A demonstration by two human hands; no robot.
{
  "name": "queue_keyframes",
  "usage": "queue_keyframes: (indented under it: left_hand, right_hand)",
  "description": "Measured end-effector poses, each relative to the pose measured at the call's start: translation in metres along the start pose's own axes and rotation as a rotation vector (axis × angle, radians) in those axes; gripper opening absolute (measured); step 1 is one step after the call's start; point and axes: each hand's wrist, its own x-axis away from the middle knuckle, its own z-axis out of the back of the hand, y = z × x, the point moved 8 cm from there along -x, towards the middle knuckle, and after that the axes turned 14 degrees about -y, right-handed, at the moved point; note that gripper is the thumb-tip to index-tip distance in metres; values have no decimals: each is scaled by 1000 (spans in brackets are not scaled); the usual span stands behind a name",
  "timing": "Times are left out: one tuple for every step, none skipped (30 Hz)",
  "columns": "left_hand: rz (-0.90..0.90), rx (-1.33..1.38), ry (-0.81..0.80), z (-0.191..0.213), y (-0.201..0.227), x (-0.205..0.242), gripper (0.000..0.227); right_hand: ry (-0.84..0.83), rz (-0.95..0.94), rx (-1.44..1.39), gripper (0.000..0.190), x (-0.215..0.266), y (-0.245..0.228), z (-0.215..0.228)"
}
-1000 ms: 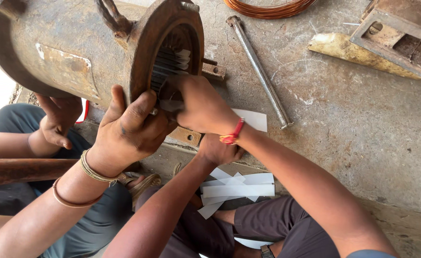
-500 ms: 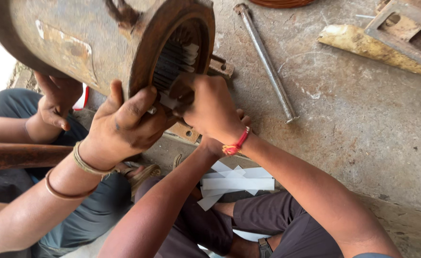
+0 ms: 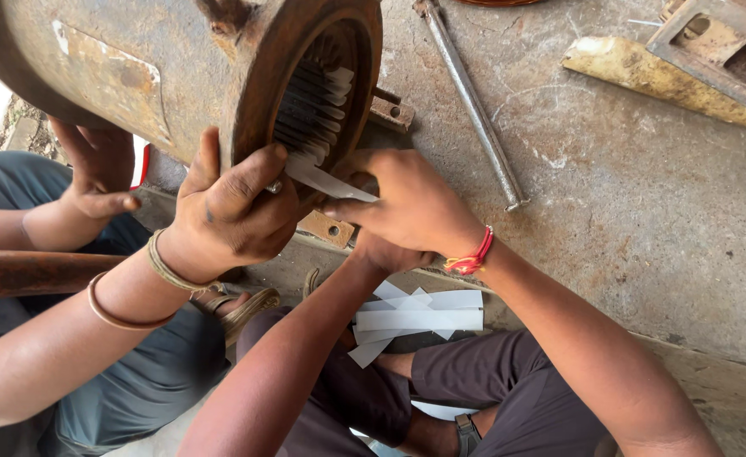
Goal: The person sits on the floor and inserts white insulating strips into the slots of a cylindrical motor stator. They tear strips from a roll and place them between the metal laminations, working alongside another person who is also inserting strips.
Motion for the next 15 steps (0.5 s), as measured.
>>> queue_keyframes:
  left_hand:
    - [-7,-12,6,0,1,1,54]
    - [-8,-28,6,0,1,1,54]
    - [-12,-47,3,1,0,2,55]
    - [-14,-60,0,1,0,2,55]
    - [-7,-35,-42,-2,-2,2,55]
    - [4,6,-92,-6,-2,1,56]
    - [28,81,-159,-11,-3,0,42]
    - [0,64,-77,-3,0,-2,38]
    - [-28,46,6,6,4,-2,33]
    - [-48,28,87,14,5,1,29]
    - [-69,10,168,22,7,4,25]
    - [-92,-3,248,28,10,9,21]
    - [-115,-16,329,33,14,13,19]
    - [-123,-31,314,33,16,12,22]
    - [-132,-38,293,33,19,11,21]
  right_hand:
    - [13,-3,-20,35,-1,1,1]
    - [29,-3,-41,34,-3,2,3]
    - [55,3,-46,31,-6,1,6]
    - [80,7,-53,27,-9,2,8]
    - [106,11,-59,24,-13,2,10]
    - [140,-13,-12,18,-17,1,8]
    - [173,-37,36,14,-22,0,3]
    - [217,-60,86,15,-25,-2,2]
    - [271,-35,93,14,-26,-7,3]
    - [319,-4,96,13,-25,-12,1]
    - [367,26,99,13,-25,-18,-1]
    - [363,42,49,13,-26,-20,-5]
    - [360,58,-2,13,-26,-21,-9]
    - [364,72,-50,13,-25,-22,-9]
    - [363,75,-22,17,-20,-23,-7]
